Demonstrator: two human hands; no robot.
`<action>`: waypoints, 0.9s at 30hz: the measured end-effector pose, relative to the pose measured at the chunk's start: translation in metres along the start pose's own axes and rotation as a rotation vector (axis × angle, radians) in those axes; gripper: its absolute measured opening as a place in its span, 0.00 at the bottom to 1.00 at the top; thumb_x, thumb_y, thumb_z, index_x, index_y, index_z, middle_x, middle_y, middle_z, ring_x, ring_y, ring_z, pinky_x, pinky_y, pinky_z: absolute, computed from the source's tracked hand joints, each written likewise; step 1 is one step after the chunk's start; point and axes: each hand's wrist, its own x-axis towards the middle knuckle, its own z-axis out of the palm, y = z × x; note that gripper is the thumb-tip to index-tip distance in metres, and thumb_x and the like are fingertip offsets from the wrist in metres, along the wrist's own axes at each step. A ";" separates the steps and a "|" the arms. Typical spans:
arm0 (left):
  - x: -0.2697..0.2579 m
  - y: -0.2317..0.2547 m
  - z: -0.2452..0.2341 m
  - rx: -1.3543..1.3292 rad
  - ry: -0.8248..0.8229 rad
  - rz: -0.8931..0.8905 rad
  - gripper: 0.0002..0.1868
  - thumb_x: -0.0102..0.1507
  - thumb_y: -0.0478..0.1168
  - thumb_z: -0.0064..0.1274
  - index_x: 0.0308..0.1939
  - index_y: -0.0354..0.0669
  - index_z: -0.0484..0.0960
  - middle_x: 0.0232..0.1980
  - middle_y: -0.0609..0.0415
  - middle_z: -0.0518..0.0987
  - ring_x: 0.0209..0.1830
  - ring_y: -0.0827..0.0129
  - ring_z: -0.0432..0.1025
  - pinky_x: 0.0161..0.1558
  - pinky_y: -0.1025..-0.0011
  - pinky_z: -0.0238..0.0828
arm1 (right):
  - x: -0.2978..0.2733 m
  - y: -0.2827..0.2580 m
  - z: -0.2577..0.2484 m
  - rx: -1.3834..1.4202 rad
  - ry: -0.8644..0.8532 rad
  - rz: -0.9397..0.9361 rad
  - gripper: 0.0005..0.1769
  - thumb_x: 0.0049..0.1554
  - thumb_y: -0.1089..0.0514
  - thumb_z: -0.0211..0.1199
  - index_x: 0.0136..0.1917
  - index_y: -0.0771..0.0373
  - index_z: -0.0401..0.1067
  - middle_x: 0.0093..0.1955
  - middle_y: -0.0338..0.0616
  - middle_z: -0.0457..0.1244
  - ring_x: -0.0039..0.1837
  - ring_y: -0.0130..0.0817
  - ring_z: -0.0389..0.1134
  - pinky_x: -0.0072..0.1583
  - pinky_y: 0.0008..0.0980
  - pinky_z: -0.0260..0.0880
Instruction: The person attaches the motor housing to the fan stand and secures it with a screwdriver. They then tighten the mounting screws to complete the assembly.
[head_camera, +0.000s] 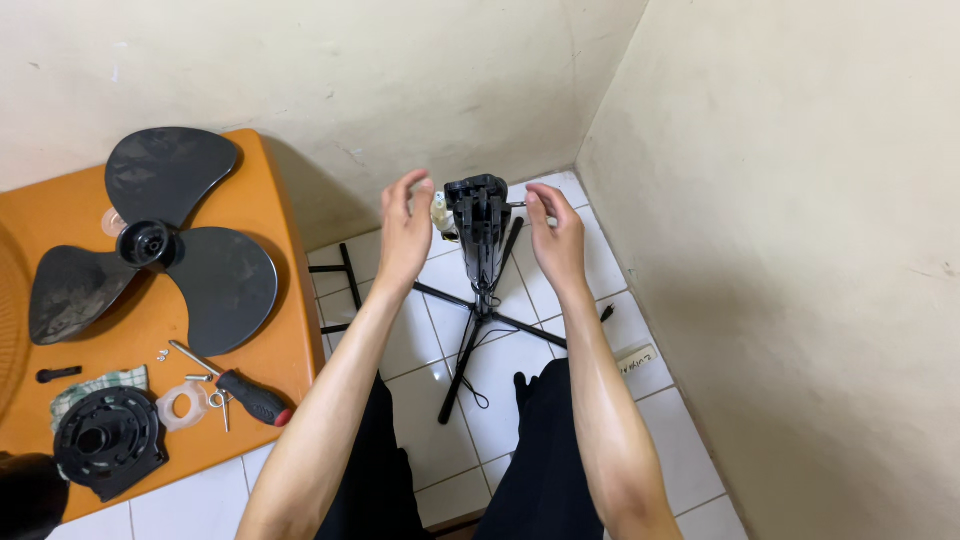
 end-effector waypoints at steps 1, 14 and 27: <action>0.010 -0.009 0.002 0.018 -0.039 -0.110 0.34 0.70 0.65 0.36 0.67 0.44 0.73 0.68 0.40 0.69 0.68 0.56 0.64 0.67 0.59 0.61 | 0.012 -0.009 0.001 -0.020 -0.026 0.006 0.23 0.65 0.44 0.58 0.61 0.64 0.75 0.56 0.48 0.72 0.60 0.40 0.74 0.61 0.37 0.73; 0.060 -0.012 0.024 -0.149 -0.475 -0.765 0.41 0.59 0.72 0.39 0.68 0.53 0.71 0.45 0.52 0.77 0.41 0.66 0.72 0.48 0.55 0.66 | 0.065 -0.029 0.024 0.011 -0.396 0.582 0.26 0.62 0.38 0.57 0.48 0.63 0.79 0.38 0.40 0.70 0.38 0.27 0.71 0.42 0.29 0.73; 0.070 0.021 0.018 -0.548 -0.278 -0.273 0.34 0.60 0.38 0.58 0.69 0.39 0.64 0.43 0.51 0.80 0.38 0.73 0.76 0.39 0.72 0.76 | 0.072 -0.026 0.021 0.534 -0.285 0.364 0.19 0.63 0.54 0.62 0.59 0.72 0.77 0.50 0.45 0.71 0.51 0.28 0.71 0.55 0.29 0.73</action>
